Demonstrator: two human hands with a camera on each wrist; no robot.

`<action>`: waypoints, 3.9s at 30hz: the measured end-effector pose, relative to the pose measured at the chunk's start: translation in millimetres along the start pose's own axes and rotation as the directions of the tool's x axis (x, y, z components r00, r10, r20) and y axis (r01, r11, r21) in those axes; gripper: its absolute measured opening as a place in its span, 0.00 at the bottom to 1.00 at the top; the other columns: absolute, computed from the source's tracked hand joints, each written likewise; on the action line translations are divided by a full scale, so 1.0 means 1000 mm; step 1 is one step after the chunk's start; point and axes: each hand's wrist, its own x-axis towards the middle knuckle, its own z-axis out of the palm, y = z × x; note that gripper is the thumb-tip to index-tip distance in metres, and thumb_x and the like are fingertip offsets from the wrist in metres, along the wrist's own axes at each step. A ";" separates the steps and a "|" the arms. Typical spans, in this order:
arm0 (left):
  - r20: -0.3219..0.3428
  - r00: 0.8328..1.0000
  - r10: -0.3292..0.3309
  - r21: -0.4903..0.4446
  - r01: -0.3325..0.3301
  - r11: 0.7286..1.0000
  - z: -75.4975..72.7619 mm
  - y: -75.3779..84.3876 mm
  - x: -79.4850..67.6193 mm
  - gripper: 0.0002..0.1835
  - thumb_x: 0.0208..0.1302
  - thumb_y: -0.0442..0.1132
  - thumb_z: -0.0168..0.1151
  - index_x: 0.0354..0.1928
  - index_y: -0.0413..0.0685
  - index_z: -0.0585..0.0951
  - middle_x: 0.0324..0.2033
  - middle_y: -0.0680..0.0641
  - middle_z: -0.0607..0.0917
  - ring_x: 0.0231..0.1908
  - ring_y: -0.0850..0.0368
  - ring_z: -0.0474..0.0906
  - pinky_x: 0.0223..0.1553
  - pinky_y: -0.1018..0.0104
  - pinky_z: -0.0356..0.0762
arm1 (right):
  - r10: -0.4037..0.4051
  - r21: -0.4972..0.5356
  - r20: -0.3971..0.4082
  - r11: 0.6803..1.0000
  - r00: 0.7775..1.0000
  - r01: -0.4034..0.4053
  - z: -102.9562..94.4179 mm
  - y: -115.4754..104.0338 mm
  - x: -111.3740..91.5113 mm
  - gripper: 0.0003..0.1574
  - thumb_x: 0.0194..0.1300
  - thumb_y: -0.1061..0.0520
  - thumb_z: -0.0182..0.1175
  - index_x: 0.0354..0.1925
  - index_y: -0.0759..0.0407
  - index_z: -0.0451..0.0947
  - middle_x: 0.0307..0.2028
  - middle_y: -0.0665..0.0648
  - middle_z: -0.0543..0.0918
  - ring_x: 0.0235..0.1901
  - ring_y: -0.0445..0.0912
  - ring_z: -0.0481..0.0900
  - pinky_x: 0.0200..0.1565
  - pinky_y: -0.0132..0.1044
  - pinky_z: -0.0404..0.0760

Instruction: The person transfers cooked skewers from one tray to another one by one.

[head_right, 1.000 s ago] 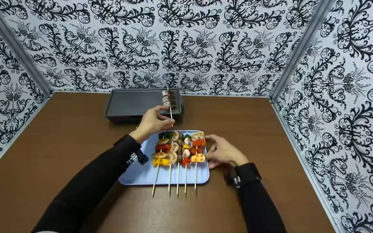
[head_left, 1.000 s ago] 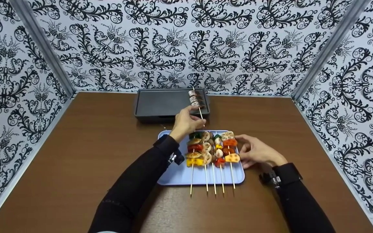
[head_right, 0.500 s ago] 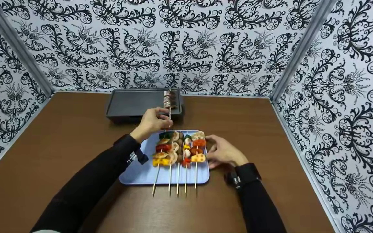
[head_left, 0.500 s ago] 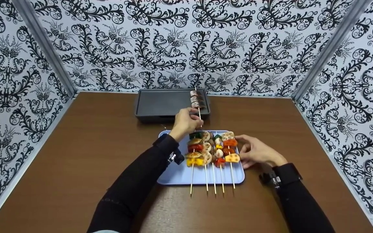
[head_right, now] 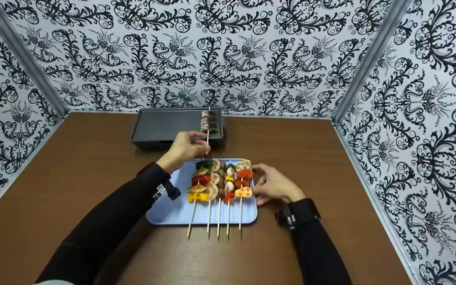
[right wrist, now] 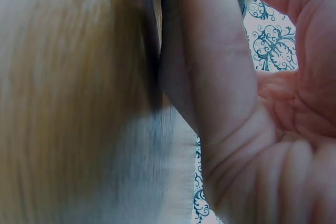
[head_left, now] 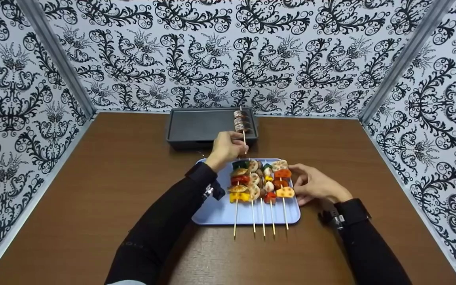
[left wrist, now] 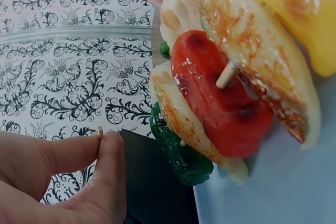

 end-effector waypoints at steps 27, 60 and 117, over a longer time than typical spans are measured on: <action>0.048 0.999 -0.003 -0.070 0.007 0.998 -0.017 0.044 -0.064 0.23 0.67 0.22 0.75 0.65 0.25 0.88 0.44 0.41 0.97 0.38 0.64 0.87 0.45 0.75 0.92 | -0.014 -0.002 0.006 1.000 1.000 0.014 0.002 -0.001 0.002 0.58 0.75 0.71 0.68 0.93 0.65 0.52 0.42 0.62 0.87 0.33 0.50 0.92 0.38 0.47 1.00; 0.012 0.999 0.046 -0.074 -0.045 0.996 -0.060 0.043 -0.115 0.23 0.69 0.19 0.76 0.65 0.30 0.90 0.47 0.39 0.95 0.39 0.63 0.90 0.47 0.69 0.97 | -0.033 -0.005 0.013 0.999 0.999 0.033 0.000 0.001 -0.001 0.56 0.75 0.72 0.68 0.92 0.66 0.54 0.43 0.62 0.86 0.31 0.50 0.93 0.37 0.47 1.00; 0.072 0.989 0.129 -0.024 -0.127 0.992 -0.096 0.024 -0.197 0.23 0.70 0.21 0.76 0.66 0.27 0.87 0.49 0.30 0.94 0.43 0.58 0.91 0.46 0.74 0.93 | -0.019 0.011 0.022 1.000 1.000 0.018 -0.001 0.002 0.002 0.57 0.76 0.71 0.67 0.93 0.66 0.51 0.42 0.62 0.87 0.32 0.51 0.94 0.40 0.49 1.00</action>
